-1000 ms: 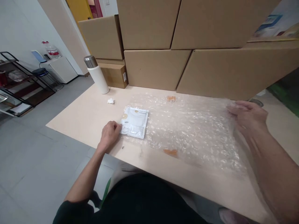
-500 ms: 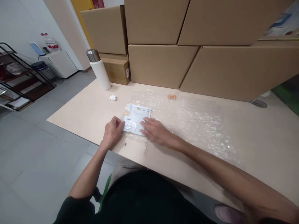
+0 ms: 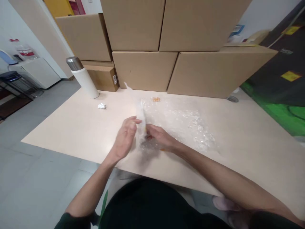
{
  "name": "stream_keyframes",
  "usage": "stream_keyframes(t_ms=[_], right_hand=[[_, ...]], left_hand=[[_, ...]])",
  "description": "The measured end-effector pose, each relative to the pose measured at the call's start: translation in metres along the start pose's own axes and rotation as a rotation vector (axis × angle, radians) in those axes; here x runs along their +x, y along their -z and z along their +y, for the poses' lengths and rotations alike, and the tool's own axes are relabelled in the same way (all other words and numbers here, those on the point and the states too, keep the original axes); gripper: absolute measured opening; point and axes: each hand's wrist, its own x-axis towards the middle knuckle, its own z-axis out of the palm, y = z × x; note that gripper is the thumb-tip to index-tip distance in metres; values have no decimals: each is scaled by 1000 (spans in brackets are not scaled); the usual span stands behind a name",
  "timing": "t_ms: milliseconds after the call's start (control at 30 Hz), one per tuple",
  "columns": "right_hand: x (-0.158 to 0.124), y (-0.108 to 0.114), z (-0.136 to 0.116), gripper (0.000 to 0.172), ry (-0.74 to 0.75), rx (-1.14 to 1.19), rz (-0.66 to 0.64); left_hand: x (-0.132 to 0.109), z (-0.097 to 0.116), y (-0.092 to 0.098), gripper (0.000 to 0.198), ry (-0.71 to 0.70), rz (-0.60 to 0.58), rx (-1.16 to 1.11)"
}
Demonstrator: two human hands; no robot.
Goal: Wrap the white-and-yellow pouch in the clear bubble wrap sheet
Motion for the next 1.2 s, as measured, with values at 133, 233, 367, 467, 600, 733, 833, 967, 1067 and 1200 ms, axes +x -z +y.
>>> stream_keyframes(t_ms=[133,233,367,467,600,733,833,967,1067,1200], right_hand=[[-24,24,8,22,-212,345,125],[-45,47,13,19,-223,225,182],[-58,70,16,27,21,-358,426],[-47,67,18,27,211,-566,398],[-26,48,18,33,240,-693,187],[-23,43,10,43,206,-679,162],[-30,48,2,48,102,-522,137],[-44,59,2,42,-30,-215,193],[-58,68,9,52,-55,8,236],[-85,87,16,52,-53,84,326]], left_hand=[[8,6,-39,50,-93,-251,279],[11,2,-60,44,-100,-336,510],[12,-3,-72,37,-192,-365,629],[13,-6,-70,35,-188,-410,635],[13,-20,-55,42,-64,-203,542],[13,-33,-35,75,268,59,52],[13,-24,-33,73,314,126,-231],[19,5,-54,55,94,64,-338],[29,20,-80,46,-98,-141,-249],[42,22,-114,50,-304,-402,-36]])
